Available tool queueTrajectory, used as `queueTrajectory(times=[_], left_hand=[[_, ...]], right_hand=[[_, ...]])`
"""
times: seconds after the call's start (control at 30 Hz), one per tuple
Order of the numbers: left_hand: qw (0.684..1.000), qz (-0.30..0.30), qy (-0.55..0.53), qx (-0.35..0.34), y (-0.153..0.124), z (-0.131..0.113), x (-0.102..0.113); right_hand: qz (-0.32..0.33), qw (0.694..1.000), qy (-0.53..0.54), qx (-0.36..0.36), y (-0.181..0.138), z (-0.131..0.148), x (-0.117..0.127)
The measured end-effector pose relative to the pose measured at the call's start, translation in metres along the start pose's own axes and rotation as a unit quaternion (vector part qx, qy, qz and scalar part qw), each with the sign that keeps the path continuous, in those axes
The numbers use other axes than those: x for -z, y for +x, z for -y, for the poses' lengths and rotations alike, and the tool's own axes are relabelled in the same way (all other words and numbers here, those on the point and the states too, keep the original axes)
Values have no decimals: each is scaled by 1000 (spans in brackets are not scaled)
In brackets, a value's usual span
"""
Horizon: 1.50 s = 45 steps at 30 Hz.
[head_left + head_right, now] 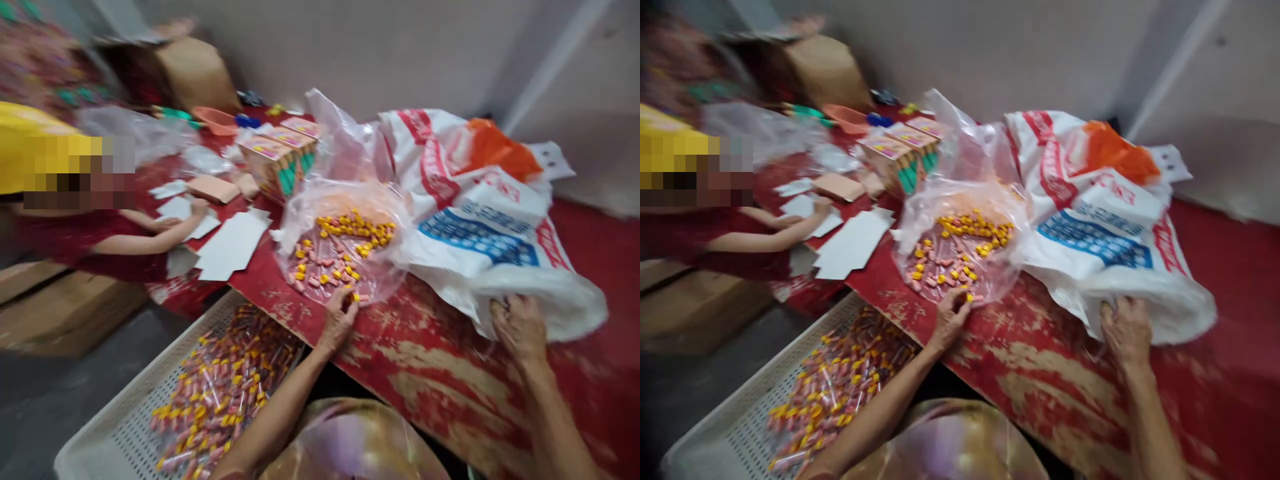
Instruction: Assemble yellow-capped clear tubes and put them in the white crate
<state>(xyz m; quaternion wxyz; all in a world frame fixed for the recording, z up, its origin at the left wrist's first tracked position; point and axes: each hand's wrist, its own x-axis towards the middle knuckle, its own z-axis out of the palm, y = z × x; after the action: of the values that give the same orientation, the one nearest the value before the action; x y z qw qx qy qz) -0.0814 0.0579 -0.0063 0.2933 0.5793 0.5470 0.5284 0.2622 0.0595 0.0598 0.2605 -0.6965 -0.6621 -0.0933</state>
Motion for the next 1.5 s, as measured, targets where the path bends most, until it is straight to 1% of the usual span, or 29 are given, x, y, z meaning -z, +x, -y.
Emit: queueTrajectory(times=[0.03,0.1,0.17,0.23,0.33,0.43,0.53,0.6,0.67,0.73,0.8,0.87,0.9,0.97,1.03,1.07,1.1,1.17,1.2,1.3,1.37,1.43,1.5], left_hand=[[1000,-7,-24,15,0,1,-1],[995,-10,-83,52,-4,-2,-4],[984,6,-147,97,-14,-15,-10],[968,45,-206,136,-27,-31,-18],[939,107,-274,177,-46,-52,-32],[916,137,-310,212,-61,-61,-41],[905,151,-316,240,-72,-63,-42],[910,156,-295,246,-77,-64,-41],[925,164,-255,229,-81,-65,-39],[941,173,-215,195,-85,-66,-38],[950,180,-194,164,-87,-65,-37],[956,191,-173,142,-86,-63,-37],[958,204,-155,130,-84,-62,-37],[958,251,-103,92,-79,-61,-39],[950,304,-58,41,-74,-61,-42],[948,315,-43,19,-72,-61,-43],[949,312,-36,2,-71,-61,-44],[962,269,-33,-12,-69,-59,-43],[970,242,-34,-12,-69,-57,-42],[983,181,-38,-17,-71,-50,-34],[987,153,-36,-25,-73,-45,-29],[990,135,-36,-37,-76,-42,-27],[990,130,-40,-42,-77,-41,-27]], right_hand=[[3,999,19,-30,-23,-3,10],[34,991,112,-72,-61,10,23],[101,969,215,-72,-86,38,27],[156,948,274,-45,-101,65,24],[187,934,302,-21,-111,89,17],[211,925,317,12,-112,94,12],[232,918,320,45,-112,95,13],[234,917,318,59,-113,97,14],[223,923,305,73,-116,101,11],[191,941,267,87,-119,107,5],[159,957,226,94,-123,113,-1],[147,964,199,94,-124,116,-5],[151,966,190,93,-124,116,-5],[178,966,159,102,-118,114,1],[233,961,84,122,-108,110,11],[271,954,26,129,-102,107,16],[313,940,-40,130,-96,105,21],[385,903,-145,125,-85,101,25],[410,887,-171,125,-81,100,25],[460,860,-169,143,-74,100,22],[497,841,-168,134,-70,103,21],[537,817,-174,117,-65,108,21],[567,798,-171,113,-61,113,23]])
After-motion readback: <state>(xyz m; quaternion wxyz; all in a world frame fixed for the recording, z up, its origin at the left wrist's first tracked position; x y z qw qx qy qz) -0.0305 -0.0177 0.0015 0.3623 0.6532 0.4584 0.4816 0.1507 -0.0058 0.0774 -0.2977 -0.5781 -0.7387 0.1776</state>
